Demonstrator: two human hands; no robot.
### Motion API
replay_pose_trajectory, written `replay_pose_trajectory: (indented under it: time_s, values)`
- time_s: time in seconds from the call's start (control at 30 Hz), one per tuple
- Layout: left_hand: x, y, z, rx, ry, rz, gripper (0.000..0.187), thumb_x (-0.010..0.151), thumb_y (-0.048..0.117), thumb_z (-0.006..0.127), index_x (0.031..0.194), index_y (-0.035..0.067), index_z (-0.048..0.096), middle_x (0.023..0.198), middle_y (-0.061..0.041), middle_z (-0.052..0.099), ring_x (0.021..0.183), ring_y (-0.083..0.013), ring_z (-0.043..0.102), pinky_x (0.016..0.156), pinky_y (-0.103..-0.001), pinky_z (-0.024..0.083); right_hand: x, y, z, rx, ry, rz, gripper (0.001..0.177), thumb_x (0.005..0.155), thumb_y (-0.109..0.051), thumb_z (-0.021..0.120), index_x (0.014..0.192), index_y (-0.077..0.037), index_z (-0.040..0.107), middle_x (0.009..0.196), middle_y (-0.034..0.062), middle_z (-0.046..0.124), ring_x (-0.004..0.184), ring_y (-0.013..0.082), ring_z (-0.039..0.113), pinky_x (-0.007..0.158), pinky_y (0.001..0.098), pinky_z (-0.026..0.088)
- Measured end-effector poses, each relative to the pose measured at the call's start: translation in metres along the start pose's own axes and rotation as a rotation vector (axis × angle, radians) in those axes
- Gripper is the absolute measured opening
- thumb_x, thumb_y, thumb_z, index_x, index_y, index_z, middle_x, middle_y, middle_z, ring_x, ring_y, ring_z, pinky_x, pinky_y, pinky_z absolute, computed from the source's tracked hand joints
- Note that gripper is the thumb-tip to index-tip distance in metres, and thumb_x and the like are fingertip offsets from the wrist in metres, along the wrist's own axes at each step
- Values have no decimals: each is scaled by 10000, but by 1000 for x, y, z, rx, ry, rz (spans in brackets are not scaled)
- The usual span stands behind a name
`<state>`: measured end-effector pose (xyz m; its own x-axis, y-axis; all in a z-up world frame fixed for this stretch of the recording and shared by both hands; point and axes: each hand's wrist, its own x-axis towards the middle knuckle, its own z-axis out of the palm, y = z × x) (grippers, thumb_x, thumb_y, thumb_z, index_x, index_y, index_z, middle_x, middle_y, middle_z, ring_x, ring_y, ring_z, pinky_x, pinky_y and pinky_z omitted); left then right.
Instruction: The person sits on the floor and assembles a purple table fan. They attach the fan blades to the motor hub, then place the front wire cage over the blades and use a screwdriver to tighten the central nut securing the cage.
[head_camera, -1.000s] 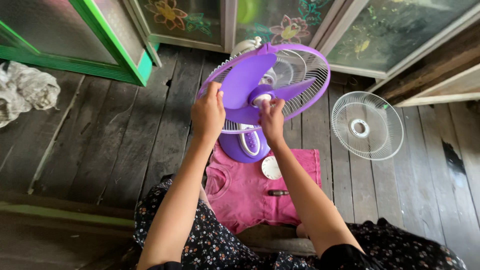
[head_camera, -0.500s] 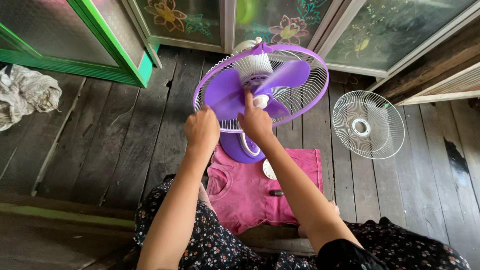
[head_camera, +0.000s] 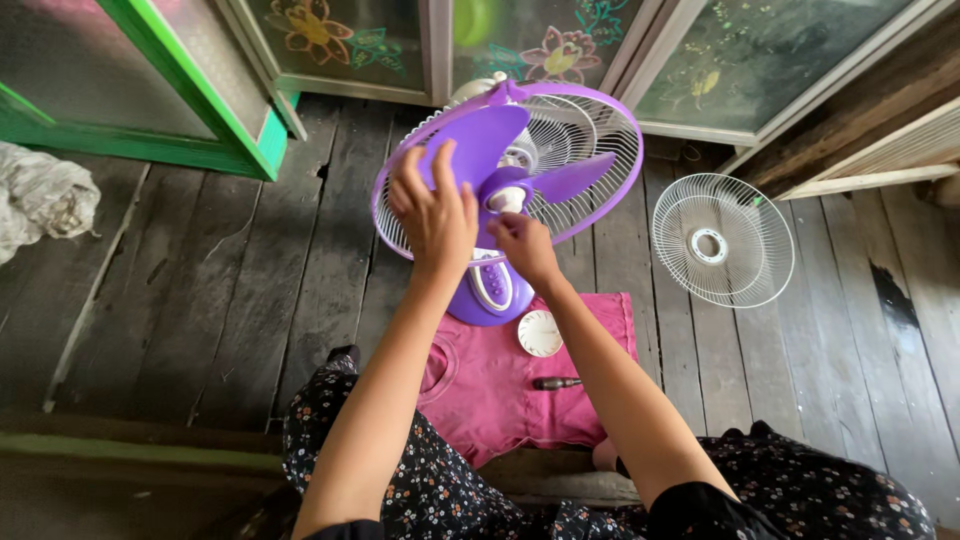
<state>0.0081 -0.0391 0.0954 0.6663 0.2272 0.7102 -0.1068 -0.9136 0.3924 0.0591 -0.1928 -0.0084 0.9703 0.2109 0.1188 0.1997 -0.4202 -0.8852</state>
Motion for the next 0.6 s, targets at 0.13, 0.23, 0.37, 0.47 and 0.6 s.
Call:
replay_pose_trajectory:
  time_s: [0.13,0.23,0.37,0.47,0.6]
  values:
    - [7,-5,5,-44,60,-56,591,920,100,692,1453,44,444,1383,-211,515,1271,-438,515,1040,-571,422,10,-8,-6,400,77,357,428,1023,-372,643,931,37,731,798,67,697,680,108,641,617,280,530]
    - [9,-14,4,-121,29,-60,450,969,35,648,1394,74,503,1343,-148,571,1276,-390,550,1053,-528,455,16,-8,-1,501,158,413,390,992,-371,641,935,10,703,806,89,678,680,151,663,603,310,565]
    - [10,-20,2,-187,49,-24,376,986,2,624,1344,78,537,1250,-121,620,1222,-352,593,1055,-488,484,23,1,10,798,218,500,332,986,-318,642,984,-59,433,850,129,652,696,215,697,624,360,608]
    - [10,-25,0,-259,86,8,467,951,-65,582,1403,50,556,1232,-136,631,1190,-351,606,1033,-475,498,24,9,17,896,242,453,329,985,-283,635,1024,-108,359,848,148,635,702,231,702,642,370,627]
    - [10,-33,-2,-207,36,-2,492,884,-85,601,1348,73,644,1146,-109,640,1118,-321,626,984,-457,530,26,15,20,889,275,375,310,1002,-237,641,1034,-93,368,805,140,626,676,226,701,638,369,630]
